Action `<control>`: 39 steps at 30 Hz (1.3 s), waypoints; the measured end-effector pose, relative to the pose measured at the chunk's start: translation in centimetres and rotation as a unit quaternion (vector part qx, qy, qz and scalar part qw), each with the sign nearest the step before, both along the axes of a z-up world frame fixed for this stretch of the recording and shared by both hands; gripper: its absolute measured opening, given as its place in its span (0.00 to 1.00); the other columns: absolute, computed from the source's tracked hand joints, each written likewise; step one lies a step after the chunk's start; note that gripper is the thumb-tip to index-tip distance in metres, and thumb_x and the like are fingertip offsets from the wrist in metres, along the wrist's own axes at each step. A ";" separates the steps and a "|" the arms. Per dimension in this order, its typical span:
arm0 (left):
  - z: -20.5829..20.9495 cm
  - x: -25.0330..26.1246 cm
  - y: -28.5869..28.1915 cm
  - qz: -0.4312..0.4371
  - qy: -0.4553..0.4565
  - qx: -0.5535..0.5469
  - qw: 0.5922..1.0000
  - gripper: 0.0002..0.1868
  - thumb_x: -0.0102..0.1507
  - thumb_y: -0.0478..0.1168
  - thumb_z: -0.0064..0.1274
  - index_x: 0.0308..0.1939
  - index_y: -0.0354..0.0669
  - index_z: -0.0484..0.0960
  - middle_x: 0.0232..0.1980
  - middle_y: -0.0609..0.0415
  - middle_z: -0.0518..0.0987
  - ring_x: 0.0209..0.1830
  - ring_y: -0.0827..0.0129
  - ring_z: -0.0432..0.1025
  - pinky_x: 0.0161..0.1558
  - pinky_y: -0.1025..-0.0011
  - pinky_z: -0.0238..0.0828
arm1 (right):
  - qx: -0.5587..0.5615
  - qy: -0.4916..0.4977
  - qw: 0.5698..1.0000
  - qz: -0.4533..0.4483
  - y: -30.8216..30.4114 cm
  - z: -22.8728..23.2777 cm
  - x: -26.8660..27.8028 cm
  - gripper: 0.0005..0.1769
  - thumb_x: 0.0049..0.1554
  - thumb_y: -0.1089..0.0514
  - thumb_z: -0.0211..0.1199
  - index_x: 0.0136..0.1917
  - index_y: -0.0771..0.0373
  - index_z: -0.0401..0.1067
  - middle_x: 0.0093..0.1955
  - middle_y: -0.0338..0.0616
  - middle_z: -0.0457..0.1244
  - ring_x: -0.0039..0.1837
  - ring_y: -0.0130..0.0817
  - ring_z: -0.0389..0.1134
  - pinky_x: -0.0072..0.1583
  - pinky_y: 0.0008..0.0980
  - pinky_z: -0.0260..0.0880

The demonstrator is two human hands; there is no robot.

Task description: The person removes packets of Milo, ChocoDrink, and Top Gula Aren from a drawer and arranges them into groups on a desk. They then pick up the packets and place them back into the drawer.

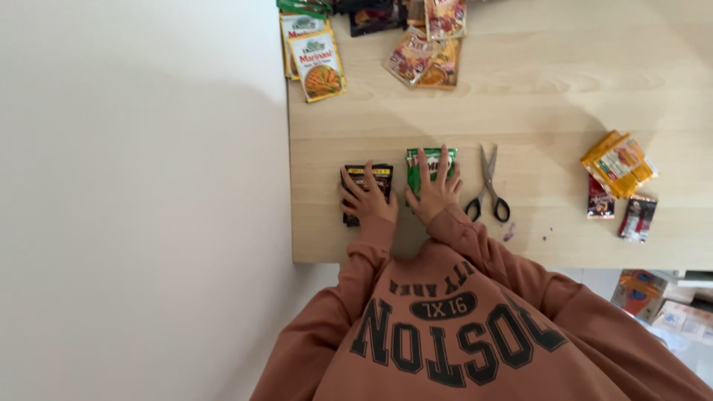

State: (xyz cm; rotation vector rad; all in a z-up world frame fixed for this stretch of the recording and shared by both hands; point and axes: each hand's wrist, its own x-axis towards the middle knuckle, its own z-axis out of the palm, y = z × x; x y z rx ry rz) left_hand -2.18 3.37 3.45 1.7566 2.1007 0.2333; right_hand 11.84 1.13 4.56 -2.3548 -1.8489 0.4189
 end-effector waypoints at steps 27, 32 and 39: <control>4.5 -8.4 3.7 0.071 -0.049 0.068 0.994 0.38 0.67 0.61 0.50 0.77 0.54 0.57 0.81 0.38 0.44 0.81 0.36 0.38 0.68 0.28 0.38 | 0.030 0.235 0.967 0.092 4.9 1.9 -7.1 0.47 0.56 0.41 0.65 0.82 0.44 0.48 0.85 0.57 0.36 0.80 0.73 0.37 0.72 0.71 0.44; 4.4 -6.5 7.4 -0.045 -0.089 0.204 0.974 0.29 0.67 0.48 0.57 0.69 0.49 0.68 0.78 0.35 0.54 0.78 0.34 0.49 0.66 0.32 0.49 | 0.069 0.278 0.954 0.085 7.0 0.9 -2.6 0.36 0.55 0.53 0.67 0.75 0.51 0.62 0.83 0.58 0.44 0.80 0.66 0.44 0.75 0.61 0.48; 3.6 0.5 15.0 -0.188 -0.232 0.181 0.937 0.21 0.61 0.38 0.59 0.59 0.44 0.76 0.71 0.39 0.67 0.71 0.40 0.63 0.66 0.47 0.64 | 0.194 0.221 0.955 0.025 13.4 -0.7 4.6 0.29 0.53 0.61 0.68 0.68 0.52 0.70 0.79 0.61 0.53 0.78 0.61 0.54 0.75 0.54 0.55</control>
